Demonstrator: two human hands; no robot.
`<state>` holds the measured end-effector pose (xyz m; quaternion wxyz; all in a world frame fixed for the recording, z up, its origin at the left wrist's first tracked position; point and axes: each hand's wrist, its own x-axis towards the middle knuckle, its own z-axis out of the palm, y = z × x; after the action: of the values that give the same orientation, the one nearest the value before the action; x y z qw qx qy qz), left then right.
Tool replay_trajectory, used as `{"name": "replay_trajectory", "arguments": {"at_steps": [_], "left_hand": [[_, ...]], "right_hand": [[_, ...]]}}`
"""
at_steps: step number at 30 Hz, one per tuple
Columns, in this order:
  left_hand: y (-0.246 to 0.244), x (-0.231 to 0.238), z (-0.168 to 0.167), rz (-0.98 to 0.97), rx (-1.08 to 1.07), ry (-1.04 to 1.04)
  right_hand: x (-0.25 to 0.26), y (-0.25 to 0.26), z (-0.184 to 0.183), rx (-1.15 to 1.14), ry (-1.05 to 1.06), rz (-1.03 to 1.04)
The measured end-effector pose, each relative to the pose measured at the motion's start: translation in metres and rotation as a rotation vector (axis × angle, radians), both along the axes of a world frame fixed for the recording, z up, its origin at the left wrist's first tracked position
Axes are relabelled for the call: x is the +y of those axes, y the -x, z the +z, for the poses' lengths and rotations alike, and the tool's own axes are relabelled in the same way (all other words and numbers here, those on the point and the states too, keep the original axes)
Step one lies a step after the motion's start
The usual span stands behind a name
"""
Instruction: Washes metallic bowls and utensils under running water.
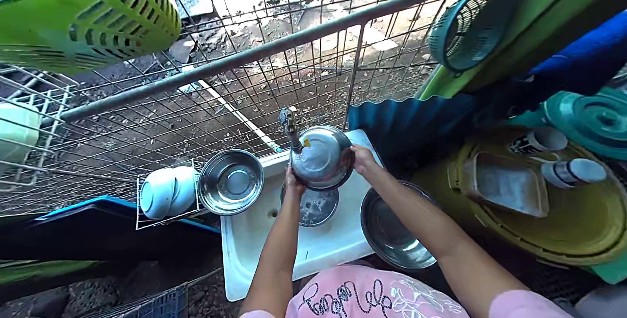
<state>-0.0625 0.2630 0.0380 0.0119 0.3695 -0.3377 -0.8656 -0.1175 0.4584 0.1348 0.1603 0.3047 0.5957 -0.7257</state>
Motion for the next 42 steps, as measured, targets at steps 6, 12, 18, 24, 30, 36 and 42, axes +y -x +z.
{"name": "replay_trajectory", "arguments": {"at_steps": [6, 12, 18, 24, 30, 36, 42], "left_hand": [[0.017, 0.001, 0.030, -0.530, -0.127, 0.075], [0.023, -0.025, 0.065, -0.907, -0.049, 0.135], [-0.017, -0.046, 0.040, -0.647, -0.129, 0.126], [-0.045, -0.002, 0.035, -0.232, -0.026, 0.097], [-0.047, 0.001, 0.046, -0.100, 0.112, 0.398], [-0.066, -0.020, 0.059, -0.148, -0.063, 0.301], [-0.065, 0.021, 0.059, -0.179, -0.027, 0.172]], "right_hand": [[0.016, -0.009, 0.032, 0.316, -0.349, 0.182], [0.036, -0.071, -0.005, 1.261, -0.898, 0.666], [0.015, -0.054, 0.002, 0.909, -0.772, 1.139], [-0.101, -0.005, -0.017, 0.212, -0.099, 0.411], [-0.120, -0.070, -0.038, 0.525, -0.213, 1.052], [-0.026, -0.002, -0.056, 0.636, -1.142, 1.656], [-0.114, -0.032, -0.070, 0.679, -0.592, 1.143]]}}
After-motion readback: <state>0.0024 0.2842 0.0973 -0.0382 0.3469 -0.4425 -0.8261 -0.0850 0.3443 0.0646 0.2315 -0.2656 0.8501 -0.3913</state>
